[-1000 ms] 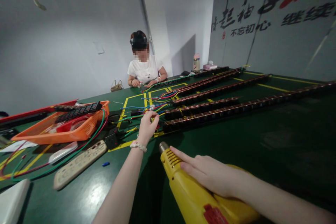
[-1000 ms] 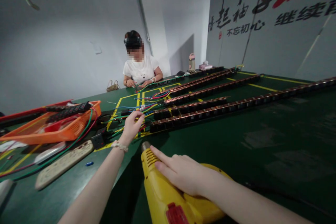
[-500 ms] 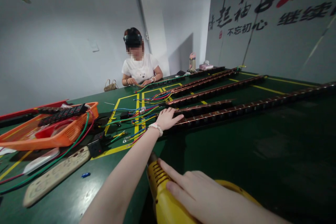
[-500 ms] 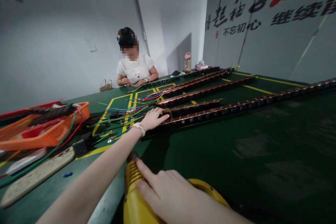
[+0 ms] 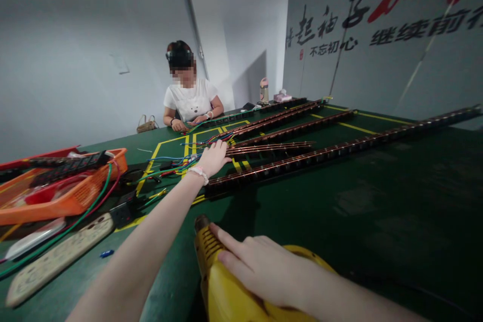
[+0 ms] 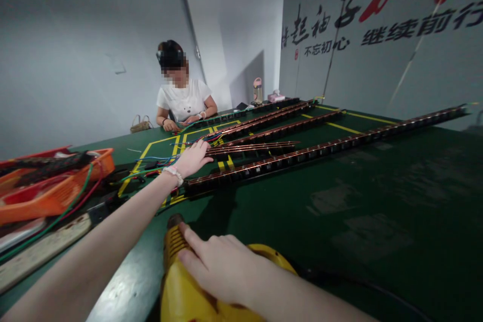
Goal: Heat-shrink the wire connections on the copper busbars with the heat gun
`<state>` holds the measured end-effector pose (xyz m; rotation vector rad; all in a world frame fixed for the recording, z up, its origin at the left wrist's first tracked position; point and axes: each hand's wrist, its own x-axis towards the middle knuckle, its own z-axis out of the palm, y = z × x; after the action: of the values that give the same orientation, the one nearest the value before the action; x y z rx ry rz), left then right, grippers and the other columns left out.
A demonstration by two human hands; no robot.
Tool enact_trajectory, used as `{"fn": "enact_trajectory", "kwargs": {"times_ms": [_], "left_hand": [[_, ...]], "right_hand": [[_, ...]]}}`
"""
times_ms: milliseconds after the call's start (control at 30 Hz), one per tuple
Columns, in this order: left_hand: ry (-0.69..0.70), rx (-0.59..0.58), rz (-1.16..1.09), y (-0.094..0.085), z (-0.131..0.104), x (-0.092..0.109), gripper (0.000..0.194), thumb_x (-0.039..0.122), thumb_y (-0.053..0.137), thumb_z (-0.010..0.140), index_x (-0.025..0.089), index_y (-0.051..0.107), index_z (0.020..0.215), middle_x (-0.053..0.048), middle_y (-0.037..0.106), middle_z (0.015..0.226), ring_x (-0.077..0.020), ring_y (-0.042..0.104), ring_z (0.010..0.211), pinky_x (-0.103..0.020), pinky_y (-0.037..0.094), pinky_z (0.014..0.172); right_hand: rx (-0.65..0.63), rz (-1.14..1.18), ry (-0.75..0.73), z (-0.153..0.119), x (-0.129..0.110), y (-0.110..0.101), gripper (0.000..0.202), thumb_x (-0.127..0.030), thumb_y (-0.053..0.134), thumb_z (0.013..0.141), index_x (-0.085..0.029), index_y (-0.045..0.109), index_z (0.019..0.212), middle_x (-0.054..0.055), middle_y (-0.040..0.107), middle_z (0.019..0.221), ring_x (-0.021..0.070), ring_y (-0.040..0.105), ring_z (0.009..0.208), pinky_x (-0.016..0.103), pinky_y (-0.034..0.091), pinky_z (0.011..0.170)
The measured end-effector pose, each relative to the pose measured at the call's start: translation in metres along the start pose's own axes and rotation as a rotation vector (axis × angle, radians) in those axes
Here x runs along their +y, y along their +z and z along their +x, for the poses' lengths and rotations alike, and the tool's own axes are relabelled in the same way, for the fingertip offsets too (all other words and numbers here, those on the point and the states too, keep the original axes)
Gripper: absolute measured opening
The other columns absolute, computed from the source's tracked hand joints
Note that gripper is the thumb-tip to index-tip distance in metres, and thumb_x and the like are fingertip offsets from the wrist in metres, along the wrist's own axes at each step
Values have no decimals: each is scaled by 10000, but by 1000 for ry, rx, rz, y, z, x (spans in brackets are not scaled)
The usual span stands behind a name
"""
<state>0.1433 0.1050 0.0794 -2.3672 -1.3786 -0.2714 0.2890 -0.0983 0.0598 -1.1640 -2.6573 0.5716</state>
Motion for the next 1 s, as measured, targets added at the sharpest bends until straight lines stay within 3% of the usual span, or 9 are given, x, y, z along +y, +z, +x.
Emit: {"fn": "enact_trajectory", "kwargs": {"times_ms": [233, 367, 567, 667, 833, 1000], "left_hand": [[134, 176, 159, -62, -15, 30, 411, 426, 408, 874, 112, 451, 1136, -157, 502, 1101, -294, 456, 1067, -402, 362, 863], [101, 254, 158, -77, -32, 50, 398, 416, 403, 878, 118, 454, 1137, -152, 508, 1082, -299, 455, 1058, -400, 356, 857], [-32, 316, 98, -79, -53, 49, 397, 410, 404, 880, 133, 429, 1163, -148, 508, 1100, -297, 474, 1042, -399, 366, 840], [-35, 296, -5, -78, -62, 48, 366, 415, 414, 876, 150, 441, 1126, -123, 515, 1076, -271, 492, 1017, -372, 390, 817], [95, 84, -248, -69, -74, 63, 327, 442, 415, 870, 185, 463, 1066, -60, 524, 1026, -216, 504, 967, -341, 419, 814], [159, -68, -405, -46, -68, 78, 303, 438, 411, 871, 211, 479, 1060, -46, 517, 1050, -205, 487, 996, -339, 424, 834]], "right_hand": [[-12, -10, -15, 2, 0, -2, 543, -450, 89, 951, -224, 133, 1442, 110, 688, 809, 271, 647, 722, 344, 432, 612], [-5, -34, -10, 3, 2, 0, 558, -459, 66, 946, -215, 147, 1441, 122, 691, 784, 294, 653, 704, 369, 444, 591], [-5, -53, -27, 2, 2, 5, 587, -468, 45, 942, -179, 171, 1437, 125, 692, 807, 288, 660, 732, 368, 461, 598], [1, -50, -6, 2, 2, 6, 597, -481, 39, 939, -183, 193, 1433, 128, 692, 794, 295, 662, 748, 375, 466, 608], [15, -58, 12, 2, 3, 9, 578, -480, 70, 939, -204, 243, 1417, 131, 690, 820, 301, 660, 738, 385, 473, 595], [1, -47, -21, 2, 2, 6, 570, -456, 102, 942, -161, 280, 1396, 143, 685, 862, 298, 653, 716, 402, 472, 599]]}}
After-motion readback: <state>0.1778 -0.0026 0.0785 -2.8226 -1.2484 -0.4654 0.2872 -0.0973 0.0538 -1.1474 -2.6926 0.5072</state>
